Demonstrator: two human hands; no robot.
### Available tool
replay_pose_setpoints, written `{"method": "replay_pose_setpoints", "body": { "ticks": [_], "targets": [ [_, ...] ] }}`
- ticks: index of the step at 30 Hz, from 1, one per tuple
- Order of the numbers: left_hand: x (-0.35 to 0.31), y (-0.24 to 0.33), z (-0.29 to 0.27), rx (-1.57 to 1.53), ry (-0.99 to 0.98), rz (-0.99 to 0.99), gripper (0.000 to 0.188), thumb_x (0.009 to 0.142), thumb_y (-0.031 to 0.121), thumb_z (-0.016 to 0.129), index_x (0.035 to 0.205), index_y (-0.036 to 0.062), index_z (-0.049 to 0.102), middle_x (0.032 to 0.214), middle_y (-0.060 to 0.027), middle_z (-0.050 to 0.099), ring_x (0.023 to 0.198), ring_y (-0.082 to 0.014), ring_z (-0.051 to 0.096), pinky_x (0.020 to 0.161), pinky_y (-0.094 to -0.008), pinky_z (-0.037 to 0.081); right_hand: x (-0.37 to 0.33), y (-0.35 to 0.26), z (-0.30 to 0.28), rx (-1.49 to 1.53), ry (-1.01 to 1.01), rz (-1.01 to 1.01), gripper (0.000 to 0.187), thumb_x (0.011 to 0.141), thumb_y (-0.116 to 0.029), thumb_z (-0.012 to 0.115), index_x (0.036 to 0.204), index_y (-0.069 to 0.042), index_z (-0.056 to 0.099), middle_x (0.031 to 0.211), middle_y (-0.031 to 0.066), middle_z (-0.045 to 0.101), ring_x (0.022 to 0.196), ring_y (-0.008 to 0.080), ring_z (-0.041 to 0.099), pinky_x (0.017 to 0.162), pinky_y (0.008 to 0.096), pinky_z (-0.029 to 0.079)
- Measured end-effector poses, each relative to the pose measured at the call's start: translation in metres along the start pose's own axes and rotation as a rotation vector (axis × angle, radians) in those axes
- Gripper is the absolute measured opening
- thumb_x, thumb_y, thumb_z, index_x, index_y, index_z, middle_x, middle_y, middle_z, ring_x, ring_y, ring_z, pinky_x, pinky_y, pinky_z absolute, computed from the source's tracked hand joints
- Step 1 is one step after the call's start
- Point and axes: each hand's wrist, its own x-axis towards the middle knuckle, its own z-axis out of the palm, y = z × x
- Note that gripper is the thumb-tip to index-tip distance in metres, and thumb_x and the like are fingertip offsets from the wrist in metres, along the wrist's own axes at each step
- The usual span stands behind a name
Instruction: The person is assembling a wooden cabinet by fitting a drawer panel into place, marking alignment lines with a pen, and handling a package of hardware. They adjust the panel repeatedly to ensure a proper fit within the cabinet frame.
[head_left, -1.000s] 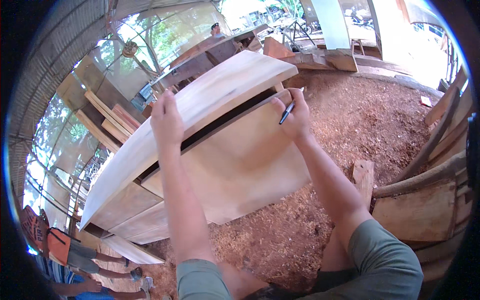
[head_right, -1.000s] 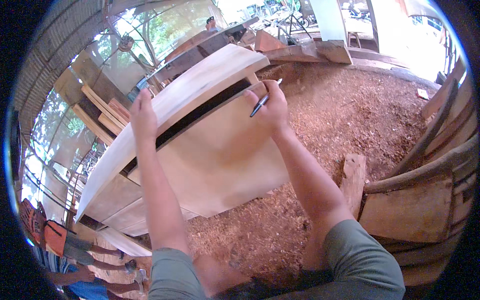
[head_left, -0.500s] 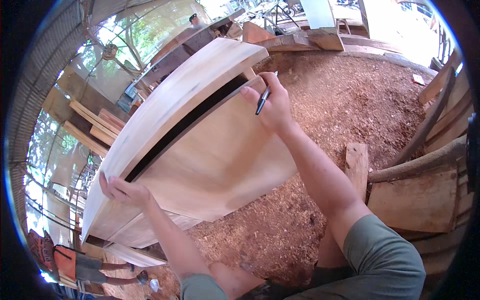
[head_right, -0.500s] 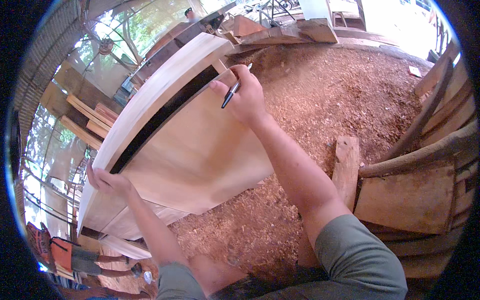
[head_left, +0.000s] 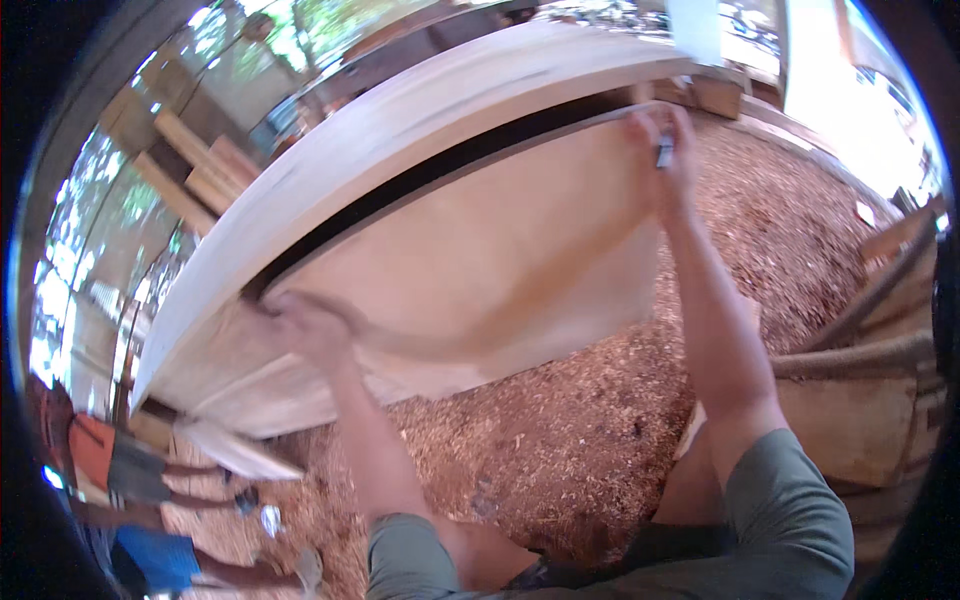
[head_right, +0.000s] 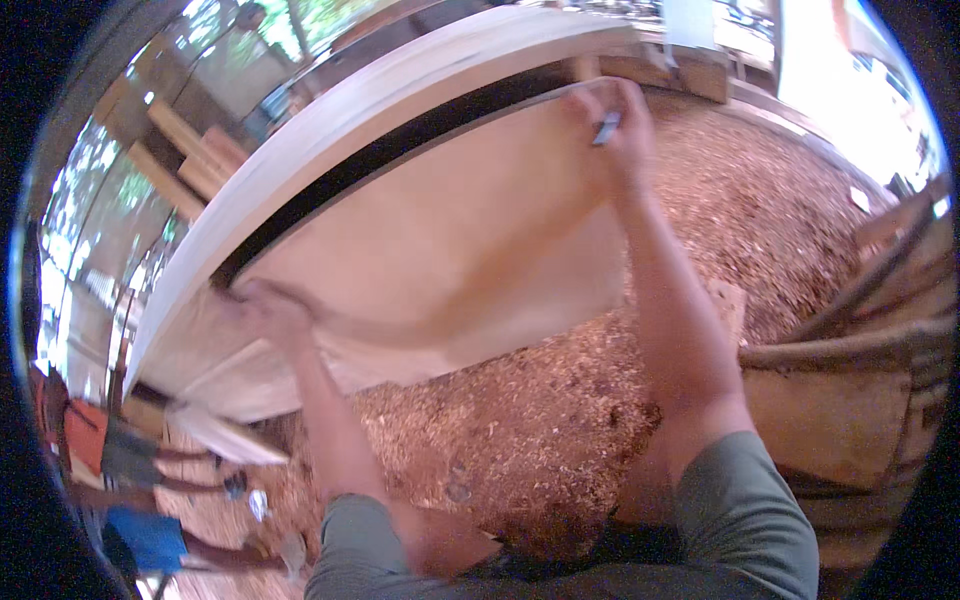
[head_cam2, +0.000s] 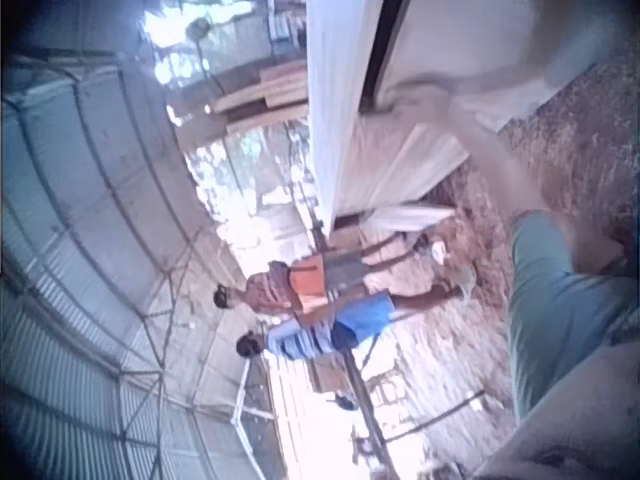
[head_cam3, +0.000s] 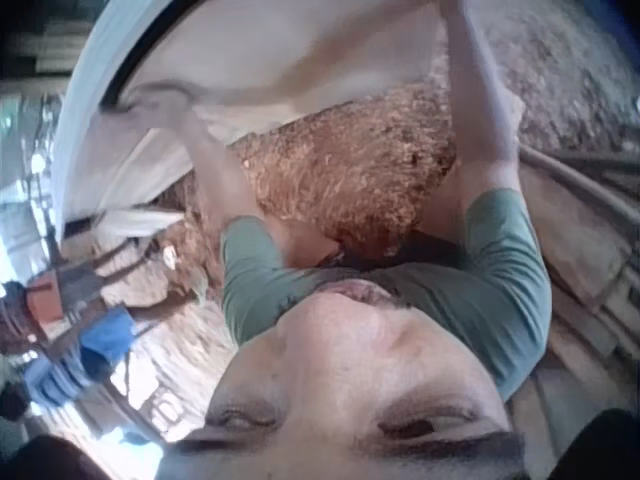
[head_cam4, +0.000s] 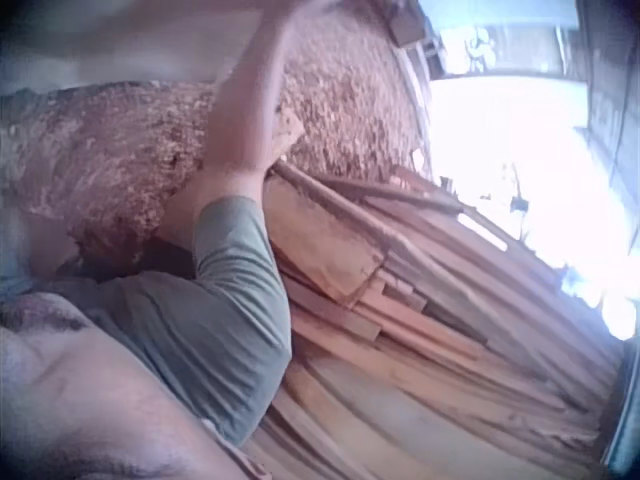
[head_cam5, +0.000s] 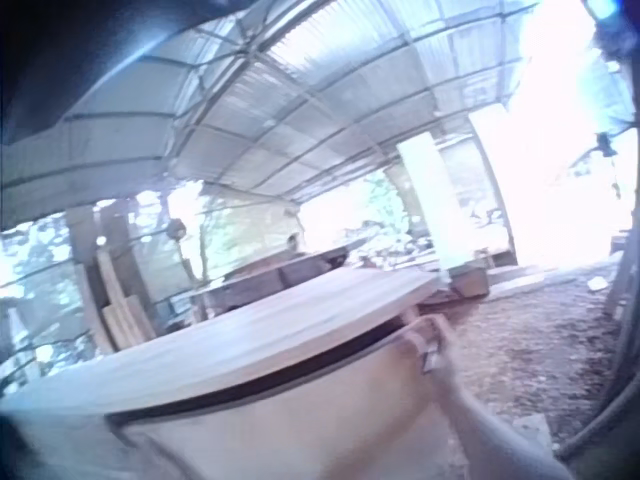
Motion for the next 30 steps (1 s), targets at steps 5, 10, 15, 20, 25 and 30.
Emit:
{"method": "replay_pose_setpoints", "body": {
  "ticks": [5,10,15,20,25,30],
  "targets": [
    [-0.021,-0.041,-0.031,0.213,-0.169,0.211,0.056,0.101,0.024,0.047,0.138,-0.0181,0.041,0.152,-0.0375,0.034,0.14,-0.0526,0.033,0.119,-0.0574,0.021,-0.007,-0.022,0.0,0.044,-0.062,-0.012,0.026,0.097,-0.03,0.068,0.102,-0.005,0.066,0.086,0.0017,0.062,0.077,0.0128,0.055,0.072,0.0283,0.045],
    [-0.015,-0.013,-0.04,-0.029,-0.217,0.118,0.038,0.099,0.016,0.052,0.124,-0.0128,0.058,0.154,-0.0341,0.031,0.142,-0.0479,0.032,0.121,-0.0535,0.02,-0.009,-0.015,0.009,0.014,0.002,-0.229,0.025,0.099,-0.031,0.065,0.101,-0.006,0.061,0.088,-0.0005,0.056,0.083,0.0101,0.05,0.074,0.0273,0.042],
    [0.039,0.16,-0.028,-0.579,0.155,0.406,0.044,0.094,0.025,0.063,0.129,0.0015,0.049,0.147,-0.0238,0.042,0.138,-0.0456,0.038,0.112,-0.0582,0.032,-0.021,-0.036,0.031,-0.177,0.166,-0.255,0.037,0.094,-0.035,0.072,0.108,-0.003,0.061,0.095,0.0047,0.06,0.09,0.0173,0.056,0.083,0.0313,0.046],
    [0.066,0.26,0.026,-0.385,-0.152,0.43,0.03,0.08,0.039,0.074,0.08,0.0095,0.077,0.148,-0.0143,0.049,0.138,-0.0473,0.038,0.112,-0.0736,0.015,-0.009,-0.011,-0.004,-0.108,0.211,-0.217,0.048,0.094,-0.039,0.071,0.115,0.002,0.058,0.104,0.0119,0.062,0.1,0.0197,0.058,0.09,0.0332,0.046],
    [0.055,0.192,0.061,-0.092,-0.298,0.28,0.046,0.09,0.046,0.064,0.084,0.0019,0.076,0.147,-0.0191,0.05,0.133,-0.0459,0.045,0.113,-0.0686,0.022,-0.019,-0.036,0.02,-0.164,0.176,-0.104,0.053,0.095,-0.045,0.069,0.117,0.002,0.058,0.104,0.0107,0.063,0.098,0.0195,0.059,0.09,0.0336,0.046],
    [0.107,0.125,0.016,-0.099,-0.187,0.331,0.04,0.092,0.034,0.065,0.093,-0.0047,0.074,0.133,-0.0257,0.06,0.121,-0.0452,0.057,0.106,-0.0572,0.041,-0.018,-0.011,0.027,-0.002,0.149,-0.239,0.036,0.098,-0.035,0.067,0.109,-0.001,0.061,0.1,0.008,0.062,0.089,0.0162,0.055,0.077,0.0325,0.046]
  ]
}}
